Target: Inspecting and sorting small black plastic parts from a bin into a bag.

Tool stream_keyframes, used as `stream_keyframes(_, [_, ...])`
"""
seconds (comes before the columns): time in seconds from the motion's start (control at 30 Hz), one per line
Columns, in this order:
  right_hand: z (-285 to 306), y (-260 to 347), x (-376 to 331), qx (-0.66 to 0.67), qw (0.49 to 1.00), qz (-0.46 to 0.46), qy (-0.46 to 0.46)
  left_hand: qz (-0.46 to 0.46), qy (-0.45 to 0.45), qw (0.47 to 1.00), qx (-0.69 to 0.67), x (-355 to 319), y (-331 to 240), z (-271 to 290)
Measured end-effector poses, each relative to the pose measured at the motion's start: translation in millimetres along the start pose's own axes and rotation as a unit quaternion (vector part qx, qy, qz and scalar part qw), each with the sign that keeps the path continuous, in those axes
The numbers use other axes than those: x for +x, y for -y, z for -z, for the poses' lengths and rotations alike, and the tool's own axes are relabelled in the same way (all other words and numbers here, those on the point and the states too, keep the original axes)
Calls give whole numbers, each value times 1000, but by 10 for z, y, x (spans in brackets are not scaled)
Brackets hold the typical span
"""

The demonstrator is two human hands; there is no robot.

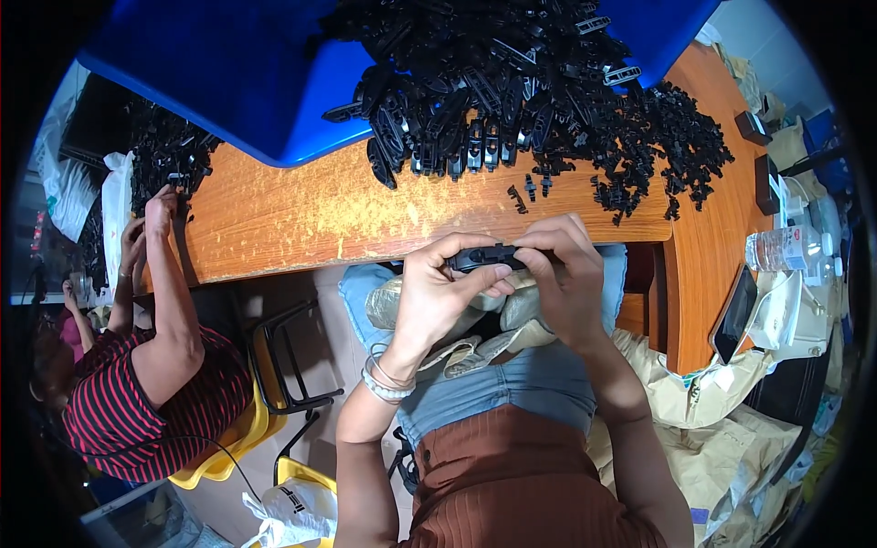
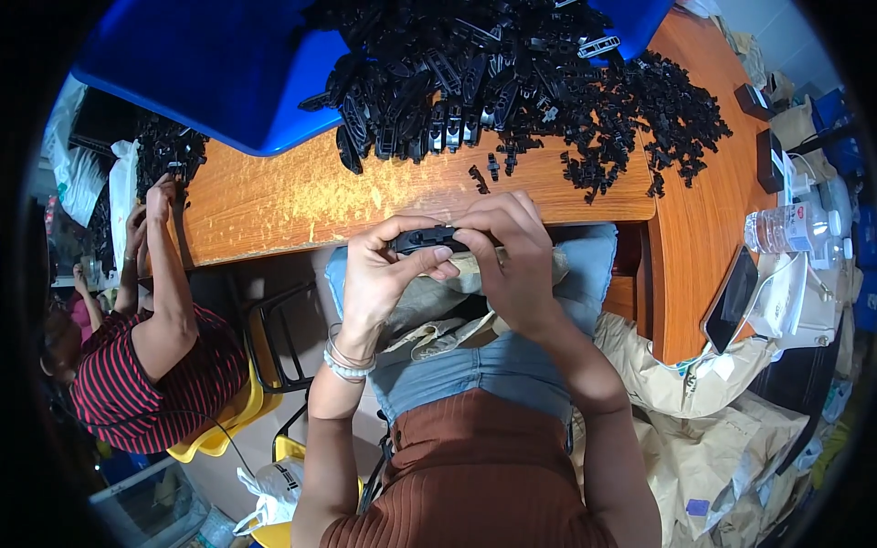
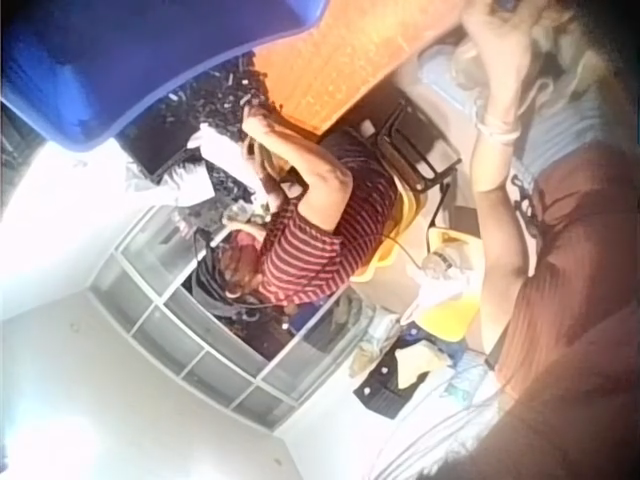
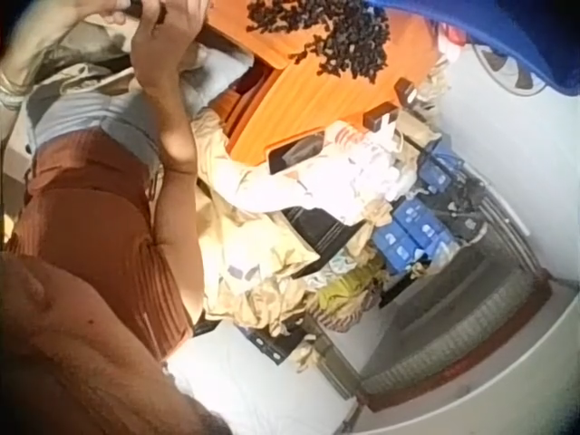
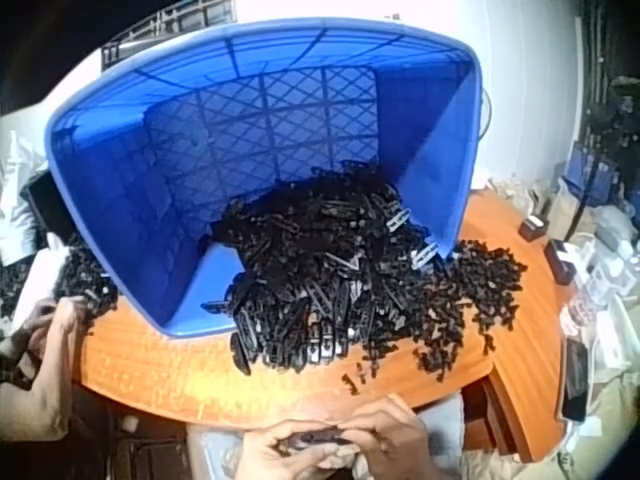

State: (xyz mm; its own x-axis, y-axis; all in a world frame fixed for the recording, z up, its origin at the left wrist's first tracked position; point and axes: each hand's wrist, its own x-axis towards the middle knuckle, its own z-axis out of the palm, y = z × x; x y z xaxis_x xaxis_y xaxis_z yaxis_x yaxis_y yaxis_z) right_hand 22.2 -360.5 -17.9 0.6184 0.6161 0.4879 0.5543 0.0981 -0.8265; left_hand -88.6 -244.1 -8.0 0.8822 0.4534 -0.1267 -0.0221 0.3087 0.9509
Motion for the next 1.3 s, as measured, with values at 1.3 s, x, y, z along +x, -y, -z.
stream_keyframes(1.3, [18,-54,-122,24,998,-47,21,-4,-21,999,29,-38,19,-1])
